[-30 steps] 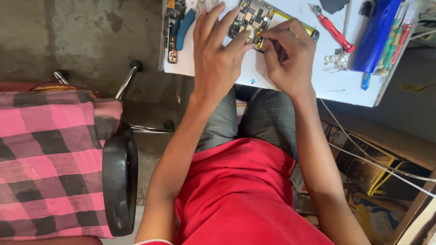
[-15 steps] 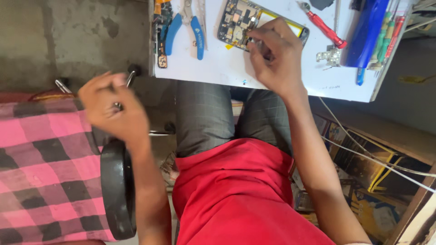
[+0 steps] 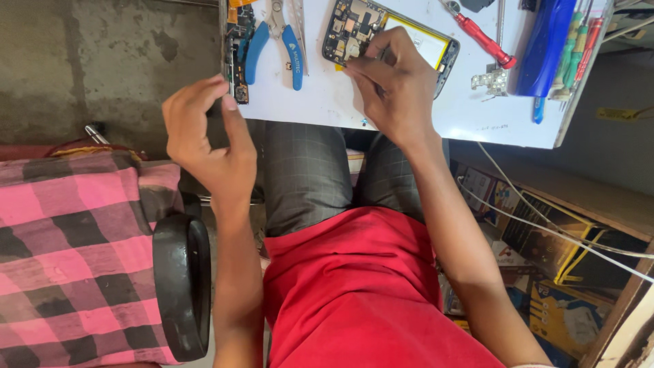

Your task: The person disassembles a smartphone on a workbench, removes the battery, and uses a screwdriver and tweezers to adjust internal components. They then reassemble the phone and secure the back cover.

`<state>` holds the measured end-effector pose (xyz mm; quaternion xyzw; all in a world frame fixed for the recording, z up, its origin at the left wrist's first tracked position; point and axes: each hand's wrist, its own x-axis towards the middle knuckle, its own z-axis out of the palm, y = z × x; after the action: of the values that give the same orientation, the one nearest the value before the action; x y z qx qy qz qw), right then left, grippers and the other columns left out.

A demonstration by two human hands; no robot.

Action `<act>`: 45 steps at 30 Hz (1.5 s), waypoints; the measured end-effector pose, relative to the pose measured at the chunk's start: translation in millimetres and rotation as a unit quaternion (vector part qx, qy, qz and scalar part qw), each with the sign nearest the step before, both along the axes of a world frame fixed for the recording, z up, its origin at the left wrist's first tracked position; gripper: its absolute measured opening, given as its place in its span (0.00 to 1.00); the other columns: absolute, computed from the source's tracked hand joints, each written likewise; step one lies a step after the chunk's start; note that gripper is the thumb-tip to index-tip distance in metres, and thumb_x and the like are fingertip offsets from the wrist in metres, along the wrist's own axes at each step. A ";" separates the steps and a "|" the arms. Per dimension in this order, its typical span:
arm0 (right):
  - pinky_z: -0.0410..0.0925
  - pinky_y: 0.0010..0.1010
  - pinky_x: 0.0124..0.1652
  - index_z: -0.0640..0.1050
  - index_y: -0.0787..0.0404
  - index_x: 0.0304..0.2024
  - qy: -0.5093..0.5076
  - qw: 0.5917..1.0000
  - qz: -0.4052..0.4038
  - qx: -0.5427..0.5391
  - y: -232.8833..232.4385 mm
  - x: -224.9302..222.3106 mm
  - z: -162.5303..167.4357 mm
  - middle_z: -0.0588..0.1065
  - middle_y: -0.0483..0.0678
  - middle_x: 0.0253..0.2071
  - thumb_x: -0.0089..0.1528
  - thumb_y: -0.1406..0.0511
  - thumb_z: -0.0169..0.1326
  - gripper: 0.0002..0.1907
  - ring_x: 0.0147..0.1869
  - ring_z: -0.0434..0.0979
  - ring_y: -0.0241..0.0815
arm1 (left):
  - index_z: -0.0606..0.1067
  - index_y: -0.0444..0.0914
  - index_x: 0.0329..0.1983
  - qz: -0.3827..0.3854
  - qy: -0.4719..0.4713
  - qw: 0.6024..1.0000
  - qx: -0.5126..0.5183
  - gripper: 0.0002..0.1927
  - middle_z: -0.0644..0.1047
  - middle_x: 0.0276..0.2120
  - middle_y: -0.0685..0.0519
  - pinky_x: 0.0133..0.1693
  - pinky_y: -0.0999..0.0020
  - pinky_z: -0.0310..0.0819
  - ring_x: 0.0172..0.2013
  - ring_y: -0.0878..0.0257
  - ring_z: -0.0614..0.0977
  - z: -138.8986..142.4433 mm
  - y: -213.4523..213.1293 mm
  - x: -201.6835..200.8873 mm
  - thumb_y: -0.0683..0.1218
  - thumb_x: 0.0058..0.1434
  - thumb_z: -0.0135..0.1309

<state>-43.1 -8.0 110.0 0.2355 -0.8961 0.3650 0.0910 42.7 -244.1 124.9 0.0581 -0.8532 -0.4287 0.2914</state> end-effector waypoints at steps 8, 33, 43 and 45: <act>0.71 0.39 0.42 0.82 0.64 0.39 -0.006 0.999 0.053 -0.005 -3.6 43.7 1.4 0.75 0.51 0.43 0.59 0.77 0.59 0.08 0.42 0.79 0.53 | 0.78 0.35 0.52 -0.057 -0.024 0.998 0.032 0.10 0.81 0.48 0.48 0.54 0.64 0.75 0.49 0.52 0.81 6.4 12.7 -14.1 0.33 0.70 0.58; 0.68 0.39 0.44 0.84 0.64 0.47 0.036 0.991 -0.122 0.037 35.7 34.7 -3.6 0.78 0.50 0.42 0.64 0.76 0.63 0.10 0.45 0.74 0.51 | 0.69 0.36 0.70 -0.280 -0.039 0.947 -0.151 0.32 0.74 0.65 0.48 0.71 0.51 0.50 0.68 0.53 0.71 -36.1 44.2 -87.6 0.40 0.64 0.67; 0.66 0.41 0.51 0.82 0.62 0.51 0.040 0.993 -0.093 0.059 24.7 26.6 1.3 0.75 0.49 0.45 0.64 0.72 0.65 0.12 0.51 0.74 0.51 | 0.66 0.35 0.73 -0.316 -0.085 0.935 -0.140 0.41 0.68 0.70 0.46 0.73 0.50 0.47 0.72 0.52 0.66 -33.4 40.1 -83.8 0.46 0.60 0.73; 0.64 0.41 0.51 0.82 0.62 0.52 0.039 0.995 -0.067 0.065 19.3 23.4 3.3 0.74 0.48 0.47 0.65 0.71 0.65 0.13 0.51 0.73 0.50 | 0.66 0.35 0.74 -0.321 -0.083 0.933 -0.142 0.42 0.68 0.71 0.45 0.73 0.50 0.47 0.73 0.51 0.65 -31.5 38.4 -83.6 0.46 0.60 0.73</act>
<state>-19.8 11.3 113.3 0.1944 -0.9276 0.2894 0.1342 -40.9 -205.7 93.4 -0.2249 -0.8996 -0.3675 0.0714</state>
